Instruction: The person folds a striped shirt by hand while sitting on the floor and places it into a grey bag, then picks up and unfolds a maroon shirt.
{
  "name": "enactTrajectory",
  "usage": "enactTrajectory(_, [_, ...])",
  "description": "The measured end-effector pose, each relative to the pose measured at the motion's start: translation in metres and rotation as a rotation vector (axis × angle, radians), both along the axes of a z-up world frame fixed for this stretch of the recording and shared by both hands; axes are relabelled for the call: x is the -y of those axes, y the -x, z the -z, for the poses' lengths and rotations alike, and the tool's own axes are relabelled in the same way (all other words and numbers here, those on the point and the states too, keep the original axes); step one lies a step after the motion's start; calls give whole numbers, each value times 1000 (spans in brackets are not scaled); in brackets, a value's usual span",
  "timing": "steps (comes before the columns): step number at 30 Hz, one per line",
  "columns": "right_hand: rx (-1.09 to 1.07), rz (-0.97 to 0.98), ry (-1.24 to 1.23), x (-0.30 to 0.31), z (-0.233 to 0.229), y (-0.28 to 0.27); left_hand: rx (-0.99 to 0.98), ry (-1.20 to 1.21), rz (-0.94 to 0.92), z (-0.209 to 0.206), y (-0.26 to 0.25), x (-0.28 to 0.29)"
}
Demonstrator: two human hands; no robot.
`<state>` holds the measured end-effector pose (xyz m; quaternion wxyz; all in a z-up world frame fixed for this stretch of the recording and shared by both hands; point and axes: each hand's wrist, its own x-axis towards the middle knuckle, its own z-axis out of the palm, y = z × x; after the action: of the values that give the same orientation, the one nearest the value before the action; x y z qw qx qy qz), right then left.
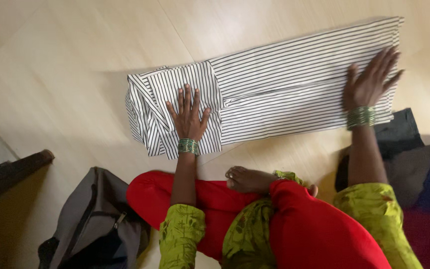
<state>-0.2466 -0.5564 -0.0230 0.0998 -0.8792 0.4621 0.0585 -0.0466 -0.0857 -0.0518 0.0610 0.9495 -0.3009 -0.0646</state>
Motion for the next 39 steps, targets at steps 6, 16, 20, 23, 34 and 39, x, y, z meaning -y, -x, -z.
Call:
enactTrajectory(6, [298, -581, -185, -163, 20, -64, -38, 182, 12, -19, 6, 18])
enactTrajectory(16, [105, -959, -192, -186, -14, -90, -8, 73, 88, -14, 19, 65])
enactTrajectory(20, [55, -671, -201, -115, -15, -61, 15, 29, 106, -8, 20, 63])
enactTrajectory(23, [101, -441, -151, -61, -18, -28, 7, 41, 103, -5, 20, 62])
enactTrajectory(34, [166, 256, 47, 32, 22, 39, -5, 60, 98, -6, 19, 62])
enactTrajectory(39, [247, 201, 160, 74, 51, 56, -2, 44, 105, -9, 19, 62])
